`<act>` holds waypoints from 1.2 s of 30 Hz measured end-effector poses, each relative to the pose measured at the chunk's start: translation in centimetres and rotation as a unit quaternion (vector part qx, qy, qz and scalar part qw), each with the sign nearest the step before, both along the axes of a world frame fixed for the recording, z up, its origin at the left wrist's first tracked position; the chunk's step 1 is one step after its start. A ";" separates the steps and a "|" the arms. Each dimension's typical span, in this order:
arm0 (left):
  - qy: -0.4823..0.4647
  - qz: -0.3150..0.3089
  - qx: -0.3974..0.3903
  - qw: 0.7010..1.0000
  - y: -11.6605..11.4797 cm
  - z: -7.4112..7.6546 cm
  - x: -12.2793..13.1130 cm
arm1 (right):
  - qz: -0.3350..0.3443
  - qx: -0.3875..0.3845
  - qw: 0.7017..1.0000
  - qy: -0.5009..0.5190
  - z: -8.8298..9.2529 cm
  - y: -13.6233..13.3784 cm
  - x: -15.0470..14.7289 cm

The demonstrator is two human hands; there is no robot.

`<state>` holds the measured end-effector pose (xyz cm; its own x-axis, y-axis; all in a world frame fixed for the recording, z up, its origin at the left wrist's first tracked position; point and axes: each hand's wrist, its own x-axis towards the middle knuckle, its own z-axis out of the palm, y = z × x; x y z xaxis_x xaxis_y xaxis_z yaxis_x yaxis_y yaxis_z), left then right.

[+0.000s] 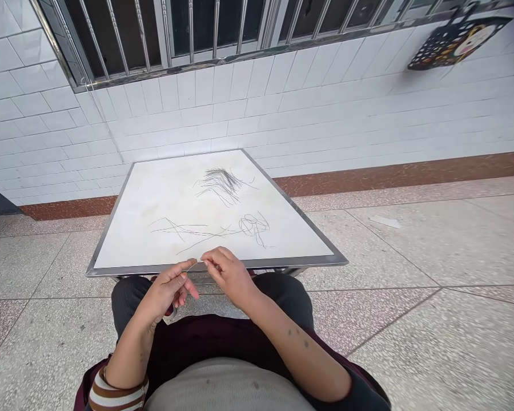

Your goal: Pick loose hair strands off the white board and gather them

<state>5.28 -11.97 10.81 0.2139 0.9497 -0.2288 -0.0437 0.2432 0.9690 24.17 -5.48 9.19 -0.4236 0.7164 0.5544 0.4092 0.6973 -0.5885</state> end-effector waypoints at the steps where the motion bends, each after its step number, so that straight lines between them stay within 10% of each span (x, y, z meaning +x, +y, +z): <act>1: -0.005 0.001 -0.002 1.000 0.0 0.0 -0.1 | 0.009 0.006 1.000 0.001 -0.1 0.0 0.1; 23: 0.109 -0.099 -0.011 0.989 -1.8 0.5 -2.6 | 0.109 0.126 0.982 -0.090 -0.3 0.5 1.6; 31: 0.330 0.065 0.112 0.935 -1.7 2.5 -2.9 | 0.067 0.121 0.984 -0.114 0.1 -0.1 1.6; 36: 0.178 0.057 0.128 0.974 -0.7 1.8 1.2 | 0.087 0.102 0.989 -0.060 0.4 -1.1 0.5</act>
